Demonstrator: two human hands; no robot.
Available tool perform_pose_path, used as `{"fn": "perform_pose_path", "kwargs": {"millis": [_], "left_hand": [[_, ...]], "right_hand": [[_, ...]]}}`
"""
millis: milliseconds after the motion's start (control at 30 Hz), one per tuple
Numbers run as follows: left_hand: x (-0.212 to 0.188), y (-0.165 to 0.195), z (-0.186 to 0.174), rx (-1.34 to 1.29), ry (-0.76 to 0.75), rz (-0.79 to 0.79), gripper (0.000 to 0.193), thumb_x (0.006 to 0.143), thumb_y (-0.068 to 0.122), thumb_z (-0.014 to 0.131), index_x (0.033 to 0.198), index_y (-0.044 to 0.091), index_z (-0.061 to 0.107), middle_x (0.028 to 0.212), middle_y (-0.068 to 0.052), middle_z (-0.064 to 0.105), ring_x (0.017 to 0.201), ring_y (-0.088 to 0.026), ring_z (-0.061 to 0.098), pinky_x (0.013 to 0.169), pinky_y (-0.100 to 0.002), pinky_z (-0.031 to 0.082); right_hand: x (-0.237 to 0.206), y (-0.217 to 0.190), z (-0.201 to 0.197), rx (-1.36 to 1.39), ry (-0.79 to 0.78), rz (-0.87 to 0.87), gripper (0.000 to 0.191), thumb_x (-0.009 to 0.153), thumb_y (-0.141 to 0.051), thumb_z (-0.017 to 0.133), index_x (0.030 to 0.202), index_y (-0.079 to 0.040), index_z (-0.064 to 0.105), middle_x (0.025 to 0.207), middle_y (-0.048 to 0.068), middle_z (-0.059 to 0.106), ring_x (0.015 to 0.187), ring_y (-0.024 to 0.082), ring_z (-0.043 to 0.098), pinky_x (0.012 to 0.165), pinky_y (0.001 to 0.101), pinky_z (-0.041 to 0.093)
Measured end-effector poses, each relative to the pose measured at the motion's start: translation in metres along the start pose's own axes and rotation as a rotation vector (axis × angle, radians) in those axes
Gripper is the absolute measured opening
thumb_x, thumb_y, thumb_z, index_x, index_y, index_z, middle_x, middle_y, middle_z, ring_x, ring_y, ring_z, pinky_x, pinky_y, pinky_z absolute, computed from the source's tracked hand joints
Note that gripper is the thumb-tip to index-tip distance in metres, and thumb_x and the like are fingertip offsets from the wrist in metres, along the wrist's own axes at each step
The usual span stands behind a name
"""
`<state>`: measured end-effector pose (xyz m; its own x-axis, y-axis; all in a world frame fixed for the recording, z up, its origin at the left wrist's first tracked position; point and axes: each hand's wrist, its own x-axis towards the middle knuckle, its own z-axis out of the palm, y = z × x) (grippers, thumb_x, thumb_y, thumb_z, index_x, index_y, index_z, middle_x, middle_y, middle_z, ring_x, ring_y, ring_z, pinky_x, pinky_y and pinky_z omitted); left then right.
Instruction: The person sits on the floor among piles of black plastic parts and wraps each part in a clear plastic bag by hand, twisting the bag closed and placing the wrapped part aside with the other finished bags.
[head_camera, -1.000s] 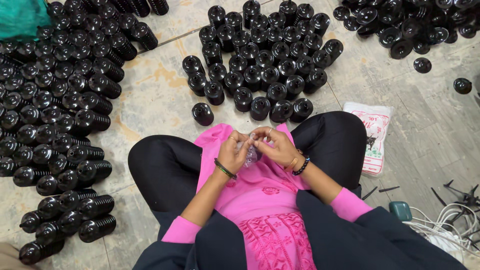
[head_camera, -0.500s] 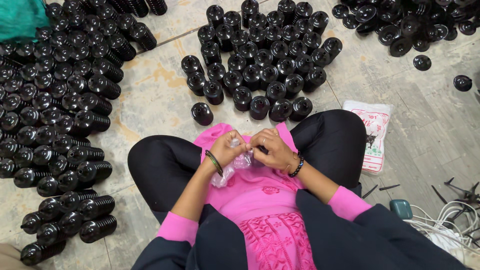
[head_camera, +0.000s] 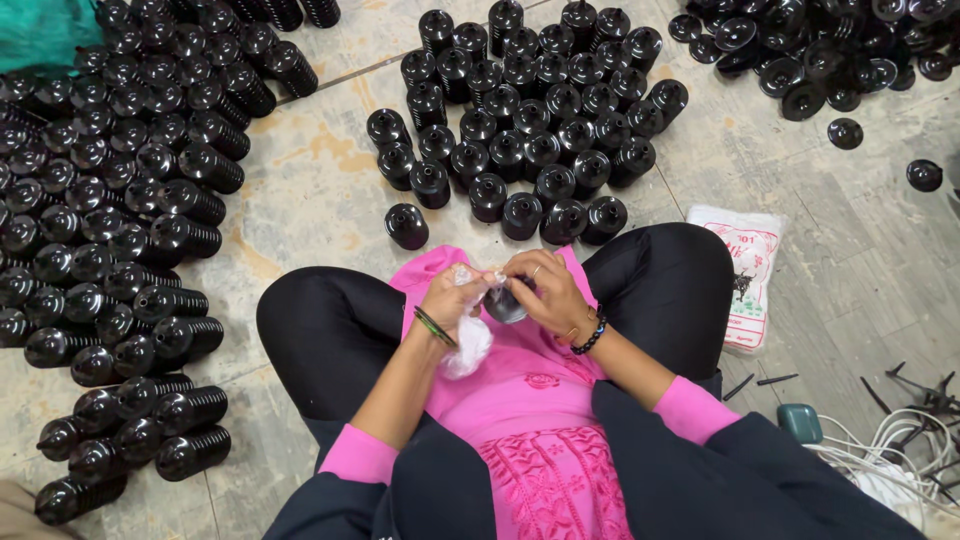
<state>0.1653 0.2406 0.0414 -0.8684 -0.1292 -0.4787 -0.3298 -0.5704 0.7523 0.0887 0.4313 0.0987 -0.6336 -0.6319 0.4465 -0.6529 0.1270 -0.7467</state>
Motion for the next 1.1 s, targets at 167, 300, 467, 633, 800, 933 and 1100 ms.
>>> {"fn": "perform_pose_path", "kwargs": {"millis": [167,300,467,633,800,933,1100], "left_hand": [[-0.007,-0.012,0.007,0.043,0.063,0.172,0.011,0.093,0.01,0.075,0.087,0.005,0.067,0.077,-0.002,0.067,0.061,-0.007,0.055,0.054,-0.023,0.044],[-0.023,0.002,0.026,0.396,0.147,0.431,0.013,0.09,0.01,0.078,0.088,0.004,0.066,0.085,-0.005,0.073,0.074,-0.008,0.064,0.068,-0.024,0.054],[-0.089,0.062,0.006,0.956,0.31,0.666,0.014,0.086,0.015,0.077,0.09,0.004,0.07,0.09,-0.012,0.075,0.082,-0.021,0.075,0.076,-0.034,0.058],[-0.233,0.142,-0.102,1.605,0.613,-0.089,0.027,0.085,0.038,0.074,0.099,0.015,0.074,0.091,-0.016,0.076,0.085,-0.037,0.073,0.077,-0.047,0.058],[-0.281,0.115,-0.172,1.707,0.55,-0.612,0.046,0.079,0.049,0.079,0.113,0.018,0.074,0.102,-0.017,0.081,0.099,-0.035,0.077,0.091,-0.044,0.061],[-0.257,0.095,-0.165,1.669,0.593,-0.446,0.047,0.079,0.047,0.079,0.113,0.016,0.076,0.112,-0.016,0.075,0.107,-0.036,0.072,0.093,-0.043,0.058],[-0.157,0.09,-0.087,0.507,0.235,0.5,0.027,0.101,0.021,0.063,0.116,-0.001,0.07,0.109,-0.007,0.074,0.103,-0.012,0.068,0.091,-0.027,0.053]], "right_hand": [[0.003,-0.008,-0.002,-0.143,-0.012,-0.131,0.017,0.087,-0.011,0.075,0.103,-0.008,0.072,0.102,0.006,0.07,0.096,0.024,0.065,0.087,0.0388,0.04],[0.008,-0.007,-0.004,-0.309,0.032,-0.204,0.015,0.086,-0.01,0.075,0.09,-0.006,0.061,0.095,0.009,0.065,0.093,0.028,0.061,0.091,0.0415,0.042],[0.009,-0.012,0.003,-0.217,0.016,-0.191,0.014,0.092,-0.011,0.073,0.096,-0.006,0.061,0.095,0.007,0.065,0.093,0.025,0.063,0.091,0.0409,0.041],[0.007,0.016,-0.008,-0.208,-0.054,-0.097,0.021,0.09,-0.021,0.077,0.096,-0.007,0.063,0.097,0.007,0.066,0.093,0.027,0.065,0.086,0.0414,0.042],[0.021,0.083,-0.018,-0.648,-0.112,0.256,0.04,0.083,-0.025,0.081,0.117,-0.008,0.067,0.111,0.013,0.063,0.102,0.034,0.062,0.086,0.0453,0.045],[0.041,0.122,0.008,-0.716,-0.189,0.111,0.067,0.068,-0.032,0.085,0.125,-0.006,0.063,0.116,0.014,0.061,0.108,0.035,0.057,0.086,0.047,0.042],[0.046,0.132,0.052,-0.859,-0.313,0.143,0.048,0.079,-0.028,0.083,0.122,-0.017,0.066,0.116,0.009,0.062,0.111,0.029,0.058,0.09,0.0442,0.039]]}}
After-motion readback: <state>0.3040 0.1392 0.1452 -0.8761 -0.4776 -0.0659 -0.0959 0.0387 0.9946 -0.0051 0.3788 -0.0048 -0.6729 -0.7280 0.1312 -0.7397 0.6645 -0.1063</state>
